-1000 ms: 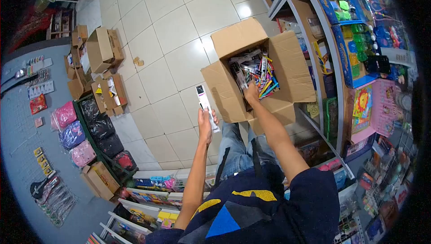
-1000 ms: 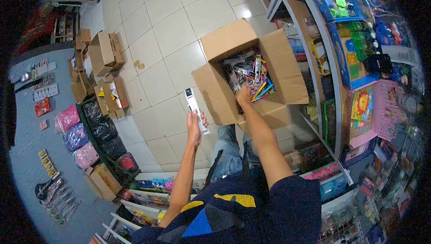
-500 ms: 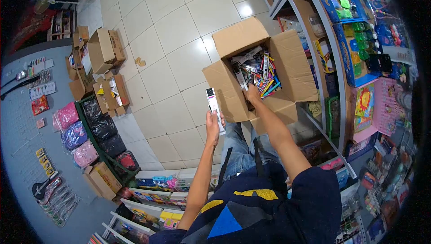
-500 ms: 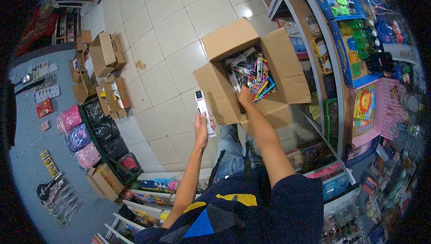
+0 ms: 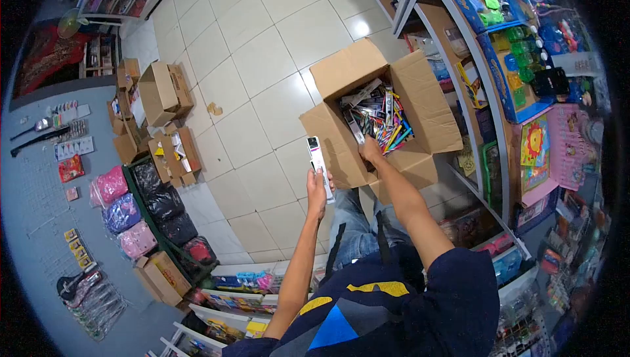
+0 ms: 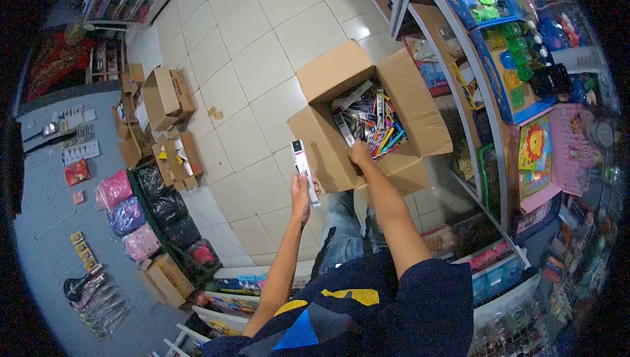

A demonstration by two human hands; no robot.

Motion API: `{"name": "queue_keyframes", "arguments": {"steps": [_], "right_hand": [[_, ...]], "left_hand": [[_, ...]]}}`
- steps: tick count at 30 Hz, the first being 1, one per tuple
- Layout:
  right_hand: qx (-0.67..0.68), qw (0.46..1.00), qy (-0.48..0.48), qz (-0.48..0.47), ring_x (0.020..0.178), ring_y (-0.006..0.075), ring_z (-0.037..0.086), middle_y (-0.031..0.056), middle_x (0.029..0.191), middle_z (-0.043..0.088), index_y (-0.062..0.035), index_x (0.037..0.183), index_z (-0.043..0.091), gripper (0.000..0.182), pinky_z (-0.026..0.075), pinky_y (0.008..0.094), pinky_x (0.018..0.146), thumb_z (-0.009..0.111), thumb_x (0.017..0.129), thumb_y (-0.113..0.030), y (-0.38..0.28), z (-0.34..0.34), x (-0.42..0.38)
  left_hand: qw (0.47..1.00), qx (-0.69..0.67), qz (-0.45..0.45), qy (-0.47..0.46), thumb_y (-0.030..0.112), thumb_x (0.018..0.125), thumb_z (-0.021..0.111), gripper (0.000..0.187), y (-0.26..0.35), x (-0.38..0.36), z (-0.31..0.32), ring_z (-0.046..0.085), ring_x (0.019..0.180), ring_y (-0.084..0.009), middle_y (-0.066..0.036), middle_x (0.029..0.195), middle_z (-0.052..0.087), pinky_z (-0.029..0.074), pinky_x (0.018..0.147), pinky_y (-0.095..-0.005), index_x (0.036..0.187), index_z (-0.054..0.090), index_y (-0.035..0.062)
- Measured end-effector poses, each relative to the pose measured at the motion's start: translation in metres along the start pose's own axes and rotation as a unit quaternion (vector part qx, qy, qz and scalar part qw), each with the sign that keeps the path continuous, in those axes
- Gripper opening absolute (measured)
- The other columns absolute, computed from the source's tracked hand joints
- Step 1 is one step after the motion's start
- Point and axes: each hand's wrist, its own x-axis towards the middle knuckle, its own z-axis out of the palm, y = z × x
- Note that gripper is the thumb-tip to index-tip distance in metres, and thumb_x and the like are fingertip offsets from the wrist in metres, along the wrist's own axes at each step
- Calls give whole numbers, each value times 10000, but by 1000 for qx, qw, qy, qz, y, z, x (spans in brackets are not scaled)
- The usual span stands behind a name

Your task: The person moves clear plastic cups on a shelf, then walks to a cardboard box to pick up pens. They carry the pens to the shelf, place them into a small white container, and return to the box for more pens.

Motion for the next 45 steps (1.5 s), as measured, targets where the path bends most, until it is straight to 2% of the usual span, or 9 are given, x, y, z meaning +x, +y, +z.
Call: {"name": "queue_keyframes", "arguments": {"steps": [14,17,18,21,22,26,35,41,45], "right_hand": [[25,999,-31,-34,968,469,576,323,968,604,63,1011,508,349,465,474,816,554,838,-237,-3,-19,-15],[88,995,28,-32,787,376,634,228,848,634,25,1009,513,306,498,437,702,530,863,-243,2,-21,-13],[244,967,-64,30,587,205,580,91,721,589,-15,987,520,250,475,349,534,504,892,-246,2,-28,-11],[283,959,13,-25,494,102,469,6,636,498,-66,934,517,182,401,273,428,472,917,-241,3,-43,-8],[352,935,-46,10,582,137,546,39,719,542,-52,1003,527,238,420,282,431,468,930,-270,-13,-71,-33],[588,805,-45,60,495,38,317,-51,701,409,-124,1028,522,221,254,195,390,397,981,-299,-70,-134,-109],[566,813,-84,-105,497,2,308,-73,682,365,-111,984,475,237,249,156,408,534,951,-338,-121,-165,-230],[636,752,-127,-115,531,25,329,-67,680,367,-130,925,477,229,293,169,441,513,959,-354,-116,-144,-283],[563,811,55,-149,603,73,488,-5,783,521,-102,1033,492,256,420,237,503,502,965,-348,-81,-107,-291]], "left_hand": [[999,6,33,-35,275,1004,393,189,19,12,8,474,574,-81,-16,759,513,419,499,-231,971,416,91],[996,-36,33,-71,309,997,419,219,26,17,8,463,574,-84,-11,750,489,396,486,-219,1012,430,91],[995,-50,31,-82,312,996,423,224,34,17,11,455,574,-83,-8,742,478,389,485,-217,1018,435,89],[990,-86,34,-105,306,980,474,245,55,20,19,415,571,-76,10,713,413,366,487,-215,1060,451,76],[988,-94,32,-116,302,976,485,250,60,22,22,407,568,-75,12,709,402,364,489,-216,1068,452,72],[979,-104,26,-171,301,961,521,265,74,34,37,378,557,-61,25,694,371,341,477,-209,1066,454,68],[942,70,36,-327,270,899,628,316,117,-8,101,330,425,-20,58,621,459,267,397,-200,1130,538,74],[876,137,23,-462,249,862,669,197,125,-43,119,451,475,-31,31,626,559,319,410,-195,896,621,61],[814,242,46,-526,250,851,679,196,107,-50,127,458,470,-41,32,603,545,338,412,-209,816,593,77]]}}
